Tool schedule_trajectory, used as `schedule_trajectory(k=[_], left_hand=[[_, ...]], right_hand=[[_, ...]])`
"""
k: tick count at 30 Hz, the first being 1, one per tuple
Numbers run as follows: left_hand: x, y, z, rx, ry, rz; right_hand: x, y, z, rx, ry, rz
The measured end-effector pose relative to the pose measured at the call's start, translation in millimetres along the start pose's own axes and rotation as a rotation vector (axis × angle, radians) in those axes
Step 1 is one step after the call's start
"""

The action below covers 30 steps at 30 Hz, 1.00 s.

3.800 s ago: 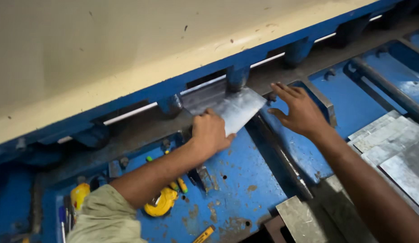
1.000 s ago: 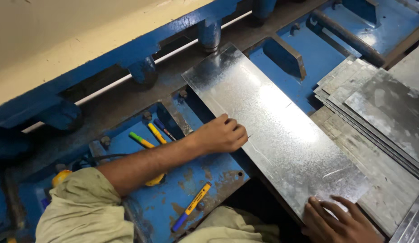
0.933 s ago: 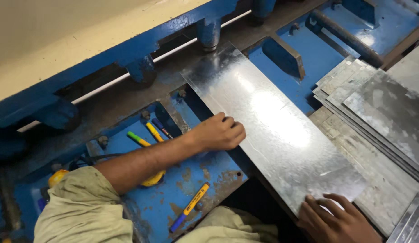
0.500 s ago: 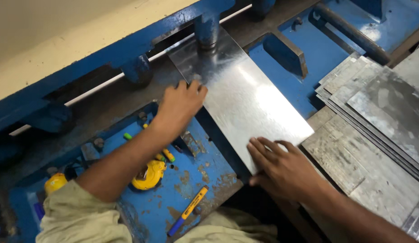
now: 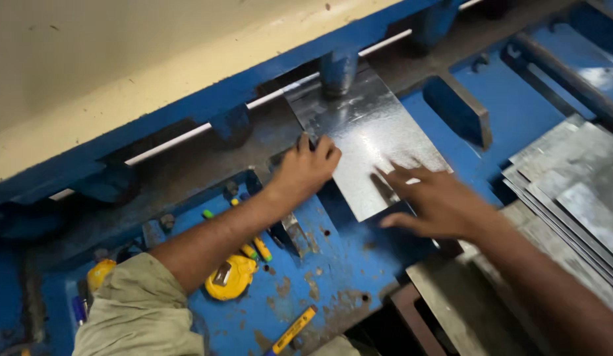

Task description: The person repeatedly picks up rectangular metal sheets from a stack, places them into a blue industrial cutting machine, and operates the lever to cut the sheets. The cut pieces are then placed back onto the stack. The process is repeated multiple times throughout the video.

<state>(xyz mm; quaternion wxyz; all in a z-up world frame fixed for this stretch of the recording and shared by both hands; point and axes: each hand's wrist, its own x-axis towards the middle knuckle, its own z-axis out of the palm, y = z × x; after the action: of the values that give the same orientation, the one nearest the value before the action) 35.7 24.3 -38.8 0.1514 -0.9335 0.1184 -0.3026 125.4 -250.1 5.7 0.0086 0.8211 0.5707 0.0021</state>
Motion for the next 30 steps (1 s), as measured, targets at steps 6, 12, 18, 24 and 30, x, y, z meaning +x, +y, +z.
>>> schedule_trajectory(k=[6, 12, 18, 24, 30], left_hand=[[-1, -6, 24, 0.138, 0.022, -0.124], [3, -10, 26, 0.086, -0.036, -0.089], [8, -11, 22, -0.017, -0.066, -0.088], [8, -12, 25, -0.023, -0.075, -0.098], [8, -13, 22, -0.021, -0.085, -0.107]], right_hand=[[-14, 82, 28, 0.315, 0.077, 0.269], [-3, 103, 51, 0.418, 0.338, 0.157], [-1, 104, 56, 0.571, 0.400, 0.231], [-1, 101, 60, 0.624, 0.417, 0.240], [2, 100, 57, 0.539, 0.374, 0.254]])
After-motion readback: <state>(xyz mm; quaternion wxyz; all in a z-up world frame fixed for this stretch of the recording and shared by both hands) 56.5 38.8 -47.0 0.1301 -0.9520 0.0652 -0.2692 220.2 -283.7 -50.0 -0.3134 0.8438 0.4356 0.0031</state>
